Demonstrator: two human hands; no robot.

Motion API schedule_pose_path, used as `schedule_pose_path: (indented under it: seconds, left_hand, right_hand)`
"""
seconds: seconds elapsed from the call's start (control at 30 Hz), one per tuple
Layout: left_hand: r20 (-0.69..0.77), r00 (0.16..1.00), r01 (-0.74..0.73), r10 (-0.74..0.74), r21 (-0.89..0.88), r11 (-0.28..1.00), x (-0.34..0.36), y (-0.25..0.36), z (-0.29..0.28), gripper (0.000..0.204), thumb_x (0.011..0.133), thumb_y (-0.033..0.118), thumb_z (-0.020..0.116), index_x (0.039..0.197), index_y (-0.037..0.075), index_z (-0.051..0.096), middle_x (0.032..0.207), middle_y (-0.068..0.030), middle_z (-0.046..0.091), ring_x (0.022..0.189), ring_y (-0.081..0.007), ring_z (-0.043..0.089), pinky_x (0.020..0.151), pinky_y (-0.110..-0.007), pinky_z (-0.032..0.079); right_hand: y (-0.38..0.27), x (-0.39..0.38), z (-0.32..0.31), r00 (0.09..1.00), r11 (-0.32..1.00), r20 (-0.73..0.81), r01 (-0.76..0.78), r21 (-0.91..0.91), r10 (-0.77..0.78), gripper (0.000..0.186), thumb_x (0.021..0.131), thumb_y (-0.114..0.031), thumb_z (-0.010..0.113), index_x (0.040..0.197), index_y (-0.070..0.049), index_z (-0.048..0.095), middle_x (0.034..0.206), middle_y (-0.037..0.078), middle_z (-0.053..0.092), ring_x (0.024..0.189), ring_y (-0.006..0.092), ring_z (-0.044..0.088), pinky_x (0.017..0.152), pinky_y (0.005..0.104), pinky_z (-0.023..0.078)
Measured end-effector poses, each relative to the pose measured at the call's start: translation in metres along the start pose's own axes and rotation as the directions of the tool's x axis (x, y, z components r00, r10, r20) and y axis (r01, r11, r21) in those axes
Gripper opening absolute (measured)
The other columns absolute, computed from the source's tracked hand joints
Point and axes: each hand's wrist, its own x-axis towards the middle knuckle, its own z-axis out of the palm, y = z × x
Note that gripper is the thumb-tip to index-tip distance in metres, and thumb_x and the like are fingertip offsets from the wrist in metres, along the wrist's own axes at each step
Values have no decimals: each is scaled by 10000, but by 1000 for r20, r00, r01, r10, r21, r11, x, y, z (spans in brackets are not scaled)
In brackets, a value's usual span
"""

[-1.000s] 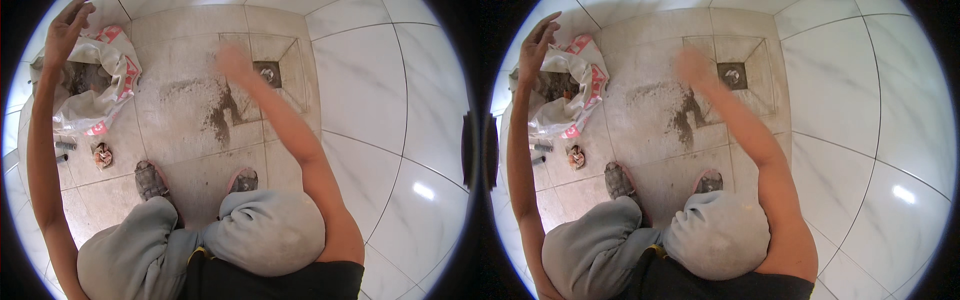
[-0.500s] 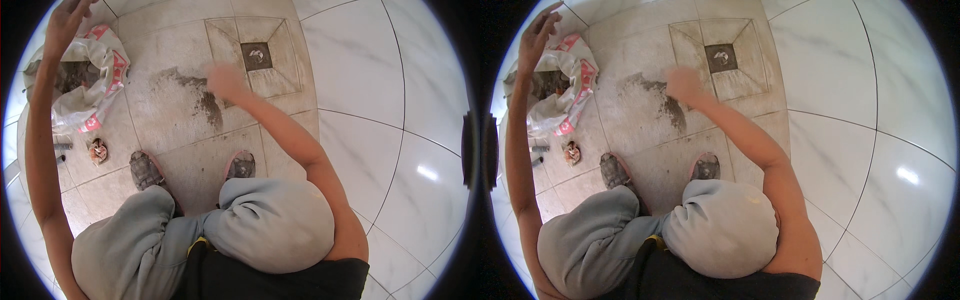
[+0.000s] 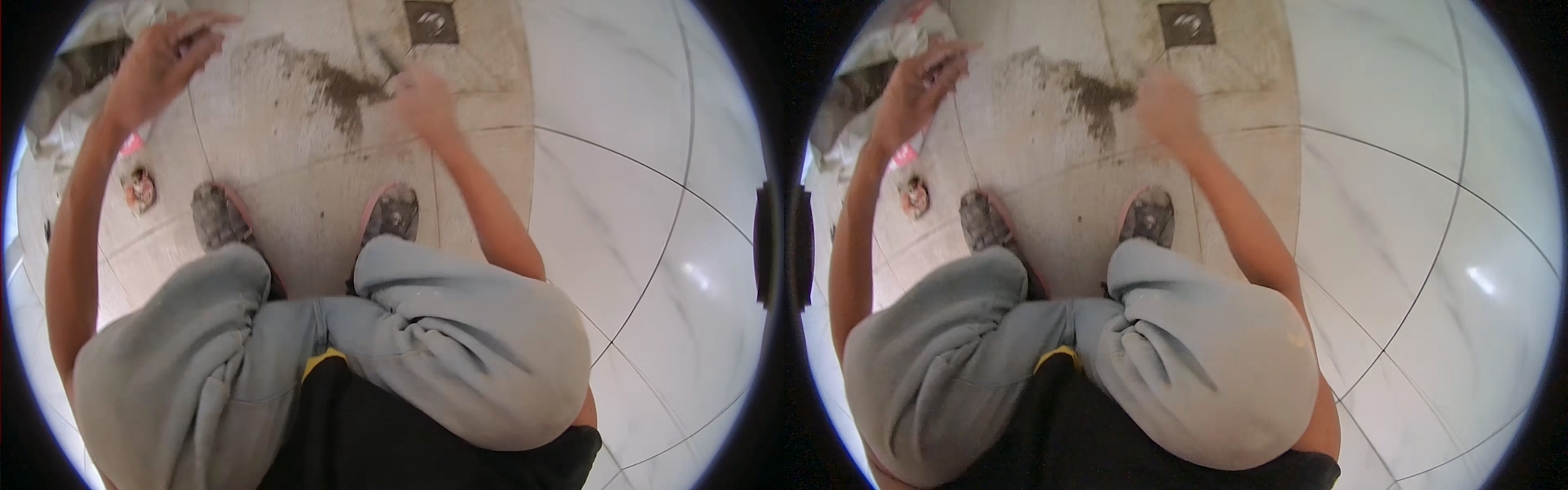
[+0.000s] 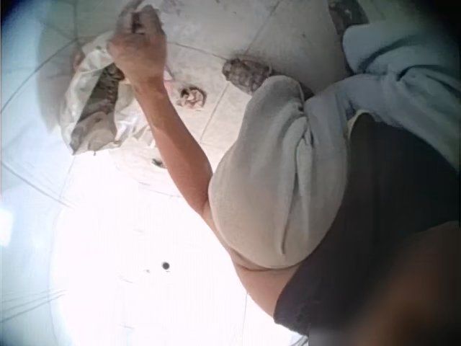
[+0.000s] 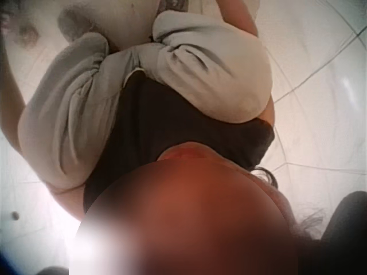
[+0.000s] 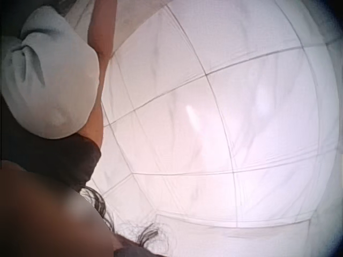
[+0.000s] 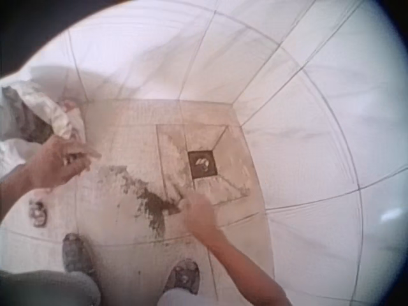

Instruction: Removing grout and cleaning around a floor drain cover using a hammer, chisel, and scraper.

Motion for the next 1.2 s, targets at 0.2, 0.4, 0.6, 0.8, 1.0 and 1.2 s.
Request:
schedule_pose_path:
  seconds: [0.2,0.4,0.6,0.8,1.0,1.2]
  left_hand:
    - [-29,983,178,-182,-102,979,19,22,-12,270,1012,179,576,1226,34,651,959,-97,707,830,-163,670,730,-323,566]
    - [-123,988,88,-96,-75,993,-7,45,-16,212,1004,117,581,1157,6,676,893,-65,702,746,-121,659,663,-266,565]
    - [-370,898,289,-237,92,953,-97,43,-62,225,1004,106,561,1176,12,672,900,-71,708,810,-140,694,736,-298,601]
    - [-467,753,532,-464,15,847,-202,22,-57,255,1002,140,543,1167,8,684,856,-77,707,781,-123,683,663,-279,576]
    - [-487,660,587,-572,-143,797,-210,17,-36,254,971,117,556,1123,-41,685,885,-91,713,775,-122,675,656,-280,570]
    - [-372,732,626,-570,38,779,-156,28,-20,233,928,75,573,1110,15,706,781,-94,721,739,-158,703,681,-304,577]
  right_hand:
    - [-30,-100,2,674,926,637,303,224,-375,218,831,-198,616,928,-13,678,866,196,652,856,414,639,743,504,518]
    - [-73,-64,56,493,830,740,536,156,-458,154,811,-167,617,867,-35,672,822,189,661,806,411,656,734,510,534]
    - [-76,-83,56,422,690,596,640,338,-684,129,793,-155,603,820,-64,691,827,195,668,806,401,664,704,512,529]
    - [-86,-44,79,553,783,621,599,167,-555,163,822,-177,604,892,-48,675,840,198,654,793,407,659,705,512,524]
    - [-144,-42,134,447,542,308,728,419,-840,220,892,-184,556,885,19,640,856,247,656,774,436,655,700,521,526]
    - [-193,-3,167,812,815,143,524,248,-566,217,854,-181,591,833,27,647,770,252,668,774,436,680,719,502,556]
